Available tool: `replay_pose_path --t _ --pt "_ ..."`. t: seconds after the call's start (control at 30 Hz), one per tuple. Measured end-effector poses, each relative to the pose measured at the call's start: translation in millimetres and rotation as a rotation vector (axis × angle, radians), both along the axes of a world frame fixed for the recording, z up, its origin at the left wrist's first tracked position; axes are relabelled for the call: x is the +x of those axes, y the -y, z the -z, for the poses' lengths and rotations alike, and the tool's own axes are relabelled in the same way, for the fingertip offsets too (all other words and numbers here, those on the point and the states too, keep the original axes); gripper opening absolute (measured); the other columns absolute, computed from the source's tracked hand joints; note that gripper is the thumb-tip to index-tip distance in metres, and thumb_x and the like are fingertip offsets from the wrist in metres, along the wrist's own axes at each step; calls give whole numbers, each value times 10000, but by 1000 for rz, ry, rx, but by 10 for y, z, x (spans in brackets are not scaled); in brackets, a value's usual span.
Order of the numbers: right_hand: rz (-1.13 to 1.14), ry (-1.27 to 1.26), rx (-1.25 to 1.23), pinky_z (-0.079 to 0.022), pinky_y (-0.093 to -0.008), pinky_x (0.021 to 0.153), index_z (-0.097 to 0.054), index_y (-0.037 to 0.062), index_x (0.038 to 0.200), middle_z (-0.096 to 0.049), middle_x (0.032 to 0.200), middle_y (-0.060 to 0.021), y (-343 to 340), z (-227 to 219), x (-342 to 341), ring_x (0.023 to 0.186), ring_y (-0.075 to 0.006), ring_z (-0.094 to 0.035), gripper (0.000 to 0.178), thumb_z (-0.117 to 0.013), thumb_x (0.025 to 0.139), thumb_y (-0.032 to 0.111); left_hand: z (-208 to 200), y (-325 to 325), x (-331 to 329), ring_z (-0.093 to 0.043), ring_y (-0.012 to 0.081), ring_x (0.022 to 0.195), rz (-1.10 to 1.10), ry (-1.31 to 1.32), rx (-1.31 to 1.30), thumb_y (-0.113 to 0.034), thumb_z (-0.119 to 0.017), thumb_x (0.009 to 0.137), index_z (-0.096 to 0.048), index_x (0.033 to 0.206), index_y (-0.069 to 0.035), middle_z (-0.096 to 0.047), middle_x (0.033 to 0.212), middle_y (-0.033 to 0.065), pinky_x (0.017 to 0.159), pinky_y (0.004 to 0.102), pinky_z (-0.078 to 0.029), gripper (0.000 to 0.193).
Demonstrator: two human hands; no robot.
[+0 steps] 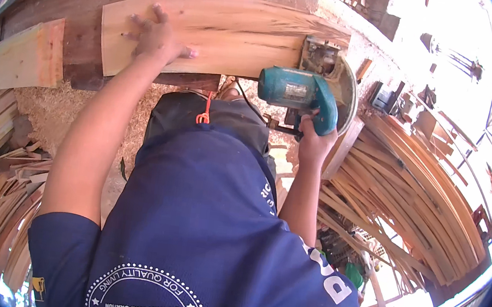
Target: The person uses a circular saw to cut a piece of wood held on a workbench, then picks up the cut piece and several other identical boards to align and stack them.
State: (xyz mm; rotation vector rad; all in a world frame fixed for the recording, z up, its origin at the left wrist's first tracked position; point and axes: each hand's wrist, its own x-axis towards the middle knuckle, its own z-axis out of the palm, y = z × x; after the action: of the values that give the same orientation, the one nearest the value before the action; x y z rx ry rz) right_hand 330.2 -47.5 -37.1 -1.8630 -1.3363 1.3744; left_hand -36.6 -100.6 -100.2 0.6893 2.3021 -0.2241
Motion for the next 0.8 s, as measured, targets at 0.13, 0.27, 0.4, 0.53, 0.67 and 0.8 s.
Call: replay_pose_path --t 0.13,0.27,0.4,0.53,0.67,0.8 --pt "11 -18 25 -471 -236 627 -654 31 1003 -627 811 9 6 109 35 697 -72 -588 171 -716 848 -5 141 -26 -77 -43 670 1488 -99 -12 -88 -513 -979 624 39 1671 -170 80 1666 375 1061 769 -396 1499" --pt "-9 -10 19 -471 -235 618 -652 26 1003 -628 802 3 -159 -167 -164 682 -75 -586 174 -718 847 -10 137 -10 -76 -34 673 1486 -55 8 -143 -492 -986 620 43 1671 -176 85 1665 375 1059 771 -396 1504" --pt "-19 -17 -13 -477 -239 618 -652 23 1005 -635 810 5 -171 -99 -114 681 -79 -593 171 -728 853 -2 77 -9 -40 -46 672 1486 -110 10 -93 -479 -992 615 41 1671 -177 90 1662 380 1057 771 -399 1508" --pt "8 -40 21 -481 -245 639 -657 29 1005 -635 821 10 -64 62 -55 702 -80 -592 177 -733 849 -7 7 -70 -50 -62 663 1491 -99 -10 -124 -473 -991 619 40 1672 -185 95 1665 374 1058 771 -401 1502" --pt "-35 -8 18 -479 -245 654 -663 28 1013 -638 828 13 -206 -121 -120 712 -72 -583 188 -730 843 -16 44 -58 -38 -71 658 1493 -104 3 -131 -466 -989 628 44 1673 -199 96 1665 373 1064 766 -400 1493" --pt "1 -21 -18 -489 -252 665 -669 28 1007 -646 839 5 -194 -56 -112 736 -74 -599 182 -747 844 6 49 -55 -48 -59 658 1494 -118 17 -132 -470 -987 630 49 1672 -190 100 1662 378 1077 758 -394 1496"
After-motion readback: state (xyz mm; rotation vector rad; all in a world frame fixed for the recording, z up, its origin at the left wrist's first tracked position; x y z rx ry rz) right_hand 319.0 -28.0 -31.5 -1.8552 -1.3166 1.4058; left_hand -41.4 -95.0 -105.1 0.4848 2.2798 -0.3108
